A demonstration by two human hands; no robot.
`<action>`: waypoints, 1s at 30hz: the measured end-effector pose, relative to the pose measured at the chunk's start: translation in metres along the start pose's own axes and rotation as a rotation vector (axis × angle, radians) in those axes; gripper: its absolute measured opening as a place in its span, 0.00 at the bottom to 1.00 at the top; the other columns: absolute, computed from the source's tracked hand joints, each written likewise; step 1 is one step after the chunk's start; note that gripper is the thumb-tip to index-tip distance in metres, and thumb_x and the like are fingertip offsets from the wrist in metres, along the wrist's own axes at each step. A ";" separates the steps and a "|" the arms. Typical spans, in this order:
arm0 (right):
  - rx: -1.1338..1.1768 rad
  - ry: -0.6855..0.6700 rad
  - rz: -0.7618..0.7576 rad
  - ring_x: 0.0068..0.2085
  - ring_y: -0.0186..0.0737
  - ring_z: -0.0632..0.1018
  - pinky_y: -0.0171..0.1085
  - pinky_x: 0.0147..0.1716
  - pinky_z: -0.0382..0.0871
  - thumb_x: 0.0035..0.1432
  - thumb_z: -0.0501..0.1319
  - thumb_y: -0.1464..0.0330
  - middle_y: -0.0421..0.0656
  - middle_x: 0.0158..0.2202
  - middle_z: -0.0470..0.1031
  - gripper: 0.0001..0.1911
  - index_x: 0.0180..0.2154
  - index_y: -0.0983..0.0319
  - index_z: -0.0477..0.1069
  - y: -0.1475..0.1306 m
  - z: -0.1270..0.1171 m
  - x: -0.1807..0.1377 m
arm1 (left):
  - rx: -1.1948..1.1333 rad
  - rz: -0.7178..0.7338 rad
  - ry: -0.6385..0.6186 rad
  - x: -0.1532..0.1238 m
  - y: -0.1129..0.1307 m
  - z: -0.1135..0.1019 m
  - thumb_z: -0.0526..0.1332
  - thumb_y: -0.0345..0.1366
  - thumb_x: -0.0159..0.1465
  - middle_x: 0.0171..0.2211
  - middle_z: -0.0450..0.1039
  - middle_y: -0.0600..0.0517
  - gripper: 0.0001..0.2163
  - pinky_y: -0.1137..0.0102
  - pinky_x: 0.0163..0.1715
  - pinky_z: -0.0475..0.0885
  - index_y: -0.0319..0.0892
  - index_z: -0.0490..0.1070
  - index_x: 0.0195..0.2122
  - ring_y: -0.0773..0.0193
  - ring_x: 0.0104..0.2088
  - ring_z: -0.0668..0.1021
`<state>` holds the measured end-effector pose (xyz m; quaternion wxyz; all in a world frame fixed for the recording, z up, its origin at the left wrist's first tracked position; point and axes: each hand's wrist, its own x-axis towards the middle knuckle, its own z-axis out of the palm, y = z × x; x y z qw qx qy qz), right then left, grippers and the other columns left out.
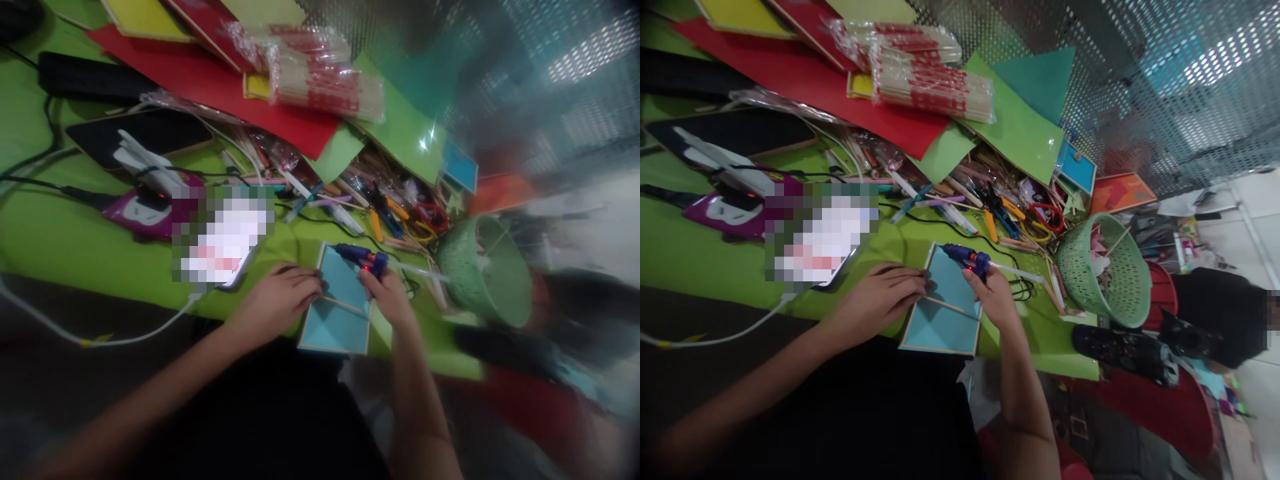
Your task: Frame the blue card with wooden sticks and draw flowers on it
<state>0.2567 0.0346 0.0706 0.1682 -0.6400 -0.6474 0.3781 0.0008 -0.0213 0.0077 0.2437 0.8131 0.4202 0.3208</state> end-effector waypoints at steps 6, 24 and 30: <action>-0.002 -0.005 -0.004 0.21 0.39 0.71 0.39 0.25 0.65 0.60 0.62 0.42 0.38 0.17 0.68 0.27 0.25 0.57 0.68 -0.006 0.001 0.001 | -0.004 -0.010 0.014 0.000 0.000 0.000 0.56 0.35 0.75 0.51 0.83 0.50 0.08 0.54 0.59 0.69 0.46 0.75 0.44 0.55 0.54 0.83; -0.073 0.027 0.013 0.21 0.39 0.70 0.39 0.26 0.65 0.60 0.62 0.42 0.38 0.17 0.68 0.26 0.25 0.57 0.69 -0.003 -0.007 -0.004 | -0.023 -0.015 0.022 0.001 0.000 -0.001 0.56 0.34 0.75 0.52 0.83 0.50 0.08 0.56 0.59 0.70 0.46 0.76 0.45 0.56 0.56 0.82; -0.051 -0.003 0.003 0.20 0.39 0.70 0.39 0.25 0.64 0.61 0.62 0.44 0.38 0.17 0.69 0.24 0.26 0.56 0.69 -0.008 0.001 0.001 | -0.023 -0.021 0.028 0.000 0.000 0.001 0.57 0.35 0.75 0.52 0.83 0.50 0.08 0.56 0.59 0.70 0.46 0.76 0.44 0.56 0.55 0.82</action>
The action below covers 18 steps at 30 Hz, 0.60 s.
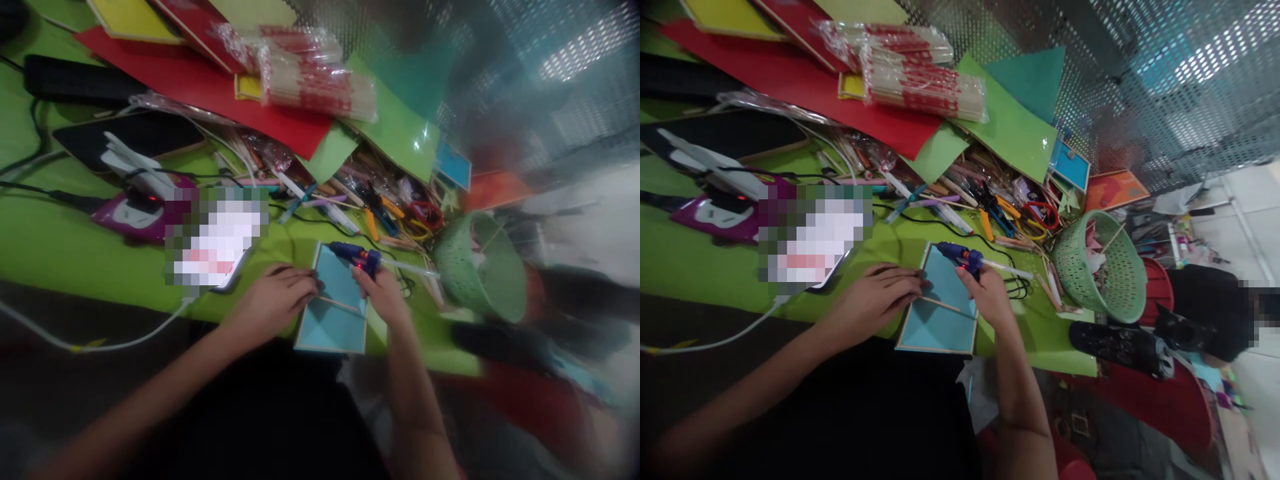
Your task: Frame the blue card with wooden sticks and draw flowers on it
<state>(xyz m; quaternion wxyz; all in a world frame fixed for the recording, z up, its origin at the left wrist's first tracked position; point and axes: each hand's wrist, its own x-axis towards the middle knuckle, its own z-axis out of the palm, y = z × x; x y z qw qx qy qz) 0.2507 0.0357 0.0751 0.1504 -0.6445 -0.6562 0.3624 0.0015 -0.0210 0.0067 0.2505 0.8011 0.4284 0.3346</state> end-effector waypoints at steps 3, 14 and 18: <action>0.001 0.004 0.004 0.20 0.39 0.70 0.39 0.25 0.65 0.61 0.62 0.45 0.38 0.17 0.69 0.24 0.26 0.56 0.69 0.001 -0.001 -0.001 | 0.001 -0.001 0.004 0.000 0.000 0.001 0.57 0.36 0.75 0.51 0.83 0.50 0.08 0.56 0.59 0.70 0.47 0.76 0.45 0.56 0.55 0.82; -0.008 0.004 -0.002 0.20 0.40 0.71 0.40 0.25 0.65 0.61 0.61 0.46 0.38 0.17 0.69 0.23 0.26 0.56 0.68 -0.002 0.002 -0.001 | 0.017 -0.001 -0.003 0.000 0.001 -0.001 0.56 0.35 0.75 0.52 0.83 0.50 0.08 0.56 0.59 0.69 0.47 0.75 0.44 0.57 0.55 0.82; -0.037 0.037 0.000 0.20 0.40 0.71 0.39 0.26 0.65 0.61 0.60 0.46 0.38 0.17 0.68 0.23 0.26 0.56 0.68 0.003 -0.002 -0.004 | 0.017 0.003 -0.002 0.000 0.000 0.001 0.57 0.35 0.75 0.53 0.83 0.50 0.08 0.56 0.60 0.69 0.46 0.76 0.45 0.56 0.56 0.82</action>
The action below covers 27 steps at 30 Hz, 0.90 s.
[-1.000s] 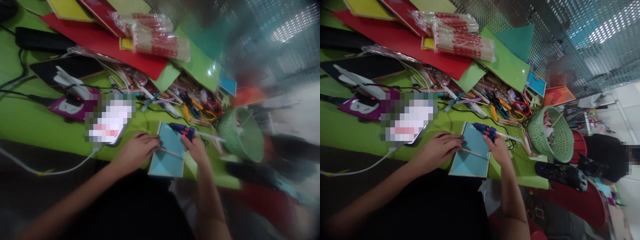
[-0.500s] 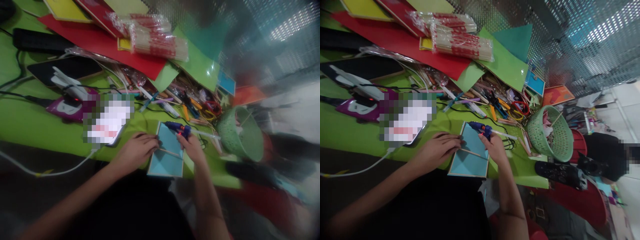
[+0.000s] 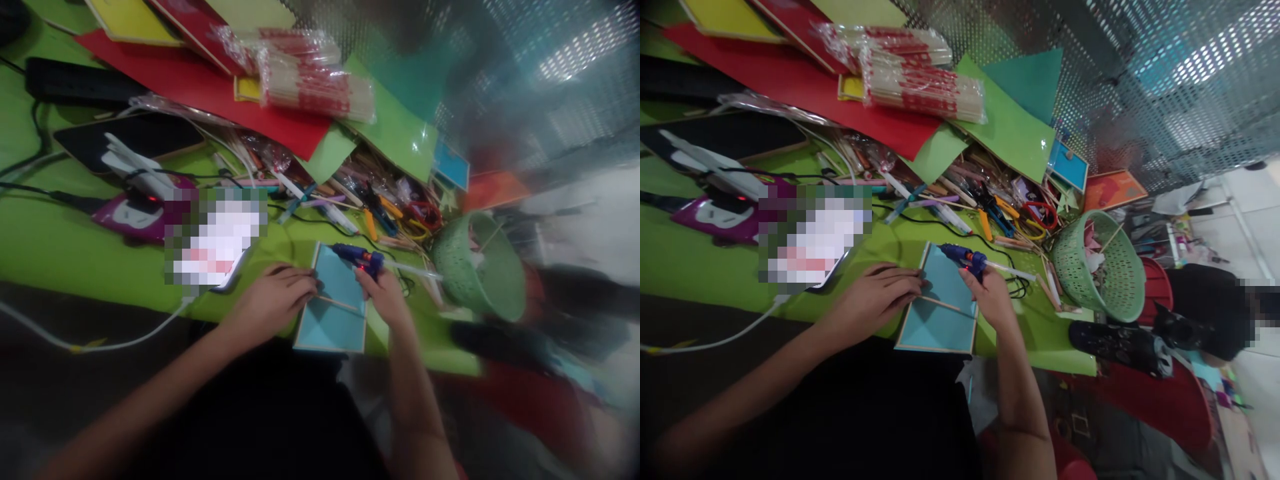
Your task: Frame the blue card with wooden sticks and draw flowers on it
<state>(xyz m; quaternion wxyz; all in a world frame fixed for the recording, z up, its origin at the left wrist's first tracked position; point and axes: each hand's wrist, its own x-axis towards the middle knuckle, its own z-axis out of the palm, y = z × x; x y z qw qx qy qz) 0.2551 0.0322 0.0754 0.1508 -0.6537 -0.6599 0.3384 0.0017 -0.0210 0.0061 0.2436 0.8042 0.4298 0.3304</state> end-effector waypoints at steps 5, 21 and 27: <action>-0.009 0.018 0.052 0.20 0.39 0.71 0.38 0.25 0.65 0.60 0.60 0.46 0.37 0.18 0.68 0.23 0.28 0.58 0.69 0.008 -0.009 -0.006 | 0.002 0.015 -0.016 0.000 -0.001 -0.001 0.57 0.35 0.75 0.53 0.83 0.52 0.08 0.56 0.59 0.70 0.47 0.76 0.47 0.56 0.57 0.82; 0.015 0.028 0.050 0.20 0.37 0.70 0.37 0.23 0.64 0.60 0.60 0.46 0.37 0.17 0.67 0.22 0.28 0.58 0.69 0.008 -0.011 -0.008 | 0.024 0.042 0.034 0.000 -0.003 0.003 0.57 0.35 0.76 0.51 0.84 0.54 0.07 0.58 0.57 0.70 0.47 0.75 0.47 0.58 0.55 0.83; 0.010 0.026 0.038 0.20 0.37 0.71 0.37 0.24 0.65 0.59 0.61 0.47 0.38 0.19 0.69 0.22 0.27 0.58 0.69 0.001 -0.004 -0.004 | 0.032 0.039 0.034 -0.001 -0.003 0.003 0.56 0.35 0.76 0.51 0.84 0.55 0.06 0.57 0.58 0.68 0.47 0.74 0.45 0.57 0.56 0.82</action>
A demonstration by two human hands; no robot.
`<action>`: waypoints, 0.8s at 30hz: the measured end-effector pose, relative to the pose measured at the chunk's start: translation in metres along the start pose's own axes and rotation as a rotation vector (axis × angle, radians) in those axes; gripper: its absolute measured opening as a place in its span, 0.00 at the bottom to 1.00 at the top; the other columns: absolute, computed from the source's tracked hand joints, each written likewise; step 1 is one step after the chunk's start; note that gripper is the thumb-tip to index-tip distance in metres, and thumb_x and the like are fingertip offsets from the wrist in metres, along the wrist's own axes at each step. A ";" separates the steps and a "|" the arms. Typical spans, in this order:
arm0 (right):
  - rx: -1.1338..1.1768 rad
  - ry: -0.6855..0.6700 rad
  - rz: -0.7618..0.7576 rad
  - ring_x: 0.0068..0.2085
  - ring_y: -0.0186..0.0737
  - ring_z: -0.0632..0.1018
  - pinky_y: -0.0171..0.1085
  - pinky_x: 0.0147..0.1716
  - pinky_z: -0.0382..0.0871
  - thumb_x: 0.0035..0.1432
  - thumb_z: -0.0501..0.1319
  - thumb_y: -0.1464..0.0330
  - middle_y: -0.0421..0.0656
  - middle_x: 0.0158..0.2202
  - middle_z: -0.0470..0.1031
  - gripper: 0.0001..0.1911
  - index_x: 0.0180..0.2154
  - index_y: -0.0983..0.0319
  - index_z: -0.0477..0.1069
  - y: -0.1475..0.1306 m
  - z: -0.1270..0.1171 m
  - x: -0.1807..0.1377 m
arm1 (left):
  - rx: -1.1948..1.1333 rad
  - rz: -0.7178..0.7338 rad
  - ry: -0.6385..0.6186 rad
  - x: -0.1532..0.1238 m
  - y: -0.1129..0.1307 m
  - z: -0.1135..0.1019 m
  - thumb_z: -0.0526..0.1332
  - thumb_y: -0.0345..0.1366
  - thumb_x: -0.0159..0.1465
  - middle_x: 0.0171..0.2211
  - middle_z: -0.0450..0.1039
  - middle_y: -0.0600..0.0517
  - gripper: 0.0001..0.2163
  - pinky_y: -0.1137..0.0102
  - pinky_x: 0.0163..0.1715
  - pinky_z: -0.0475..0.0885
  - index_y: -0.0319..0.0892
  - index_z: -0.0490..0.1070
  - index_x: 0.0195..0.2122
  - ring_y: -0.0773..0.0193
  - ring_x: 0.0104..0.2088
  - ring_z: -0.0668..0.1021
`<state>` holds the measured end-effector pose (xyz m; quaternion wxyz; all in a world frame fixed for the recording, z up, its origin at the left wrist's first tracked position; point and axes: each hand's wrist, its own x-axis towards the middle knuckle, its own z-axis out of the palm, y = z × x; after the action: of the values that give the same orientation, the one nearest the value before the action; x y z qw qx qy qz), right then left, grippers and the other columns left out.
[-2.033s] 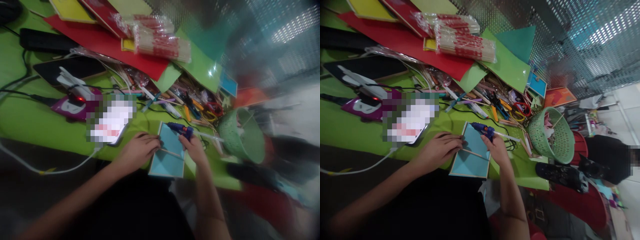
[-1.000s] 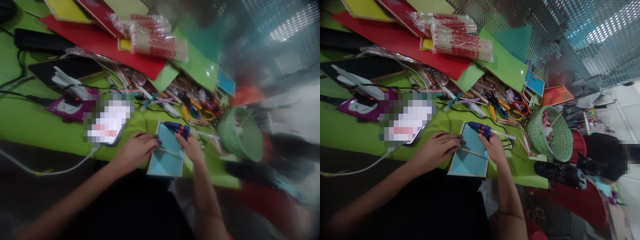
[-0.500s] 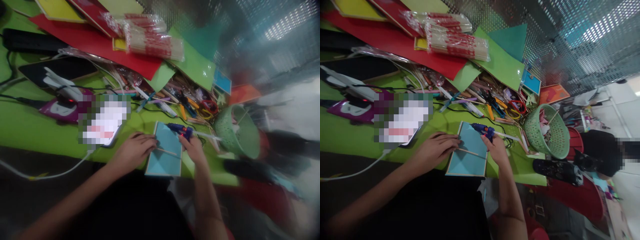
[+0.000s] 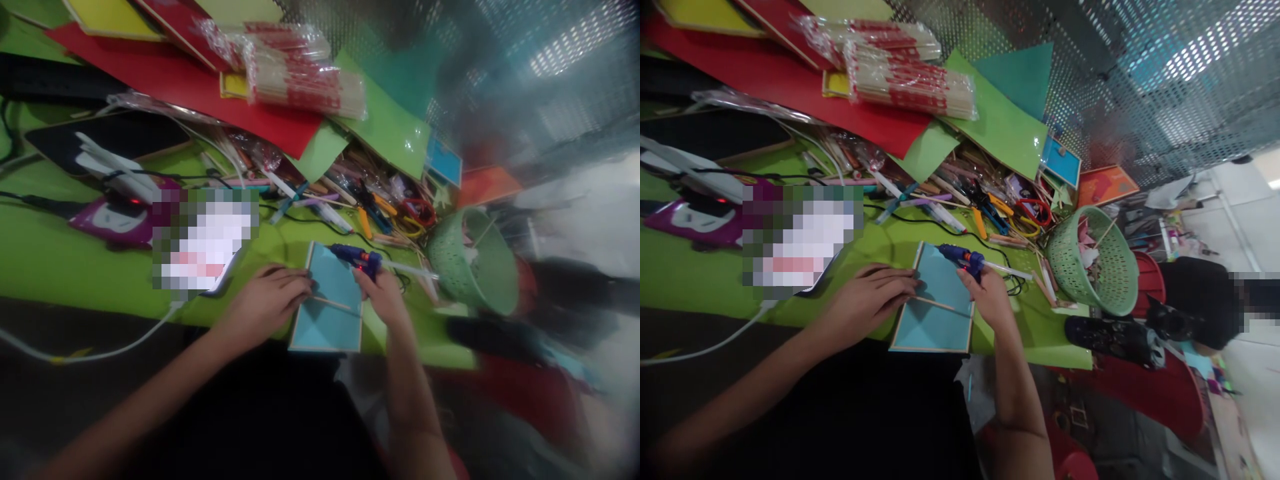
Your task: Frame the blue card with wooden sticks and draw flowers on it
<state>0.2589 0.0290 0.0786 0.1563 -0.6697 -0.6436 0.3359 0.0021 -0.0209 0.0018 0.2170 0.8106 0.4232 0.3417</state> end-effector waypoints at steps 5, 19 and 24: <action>0.011 -0.003 -0.007 0.20 0.37 0.71 0.36 0.23 0.64 0.60 0.60 0.47 0.37 0.18 0.68 0.22 0.27 0.57 0.69 0.004 -0.002 -0.003 | -0.009 -0.001 -0.007 0.000 -0.001 0.001 0.57 0.35 0.76 0.51 0.84 0.55 0.07 0.58 0.57 0.69 0.48 0.74 0.47 0.58 0.56 0.82; 0.033 0.024 -0.002 0.20 0.37 0.70 0.36 0.23 0.63 0.61 0.61 0.46 0.36 0.17 0.67 0.22 0.28 0.57 0.68 0.011 -0.002 -0.005 | -0.033 -0.017 -0.021 -0.001 -0.003 0.001 0.56 0.36 0.76 0.52 0.84 0.54 0.08 0.58 0.58 0.69 0.48 0.75 0.47 0.57 0.56 0.82; 0.000 0.036 0.023 0.20 0.37 0.69 0.37 0.24 0.63 0.61 0.60 0.46 0.36 0.17 0.67 0.23 0.27 0.57 0.68 0.017 -0.008 -0.009 | -0.044 -0.025 -0.011 0.000 -0.002 0.001 0.57 0.35 0.75 0.52 0.84 0.54 0.08 0.57 0.59 0.68 0.48 0.76 0.48 0.57 0.56 0.82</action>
<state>0.2777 0.0195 0.0753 0.1641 -0.6832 -0.6327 0.3257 0.0013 -0.0200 -0.0006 0.2413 0.8021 0.4247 0.3436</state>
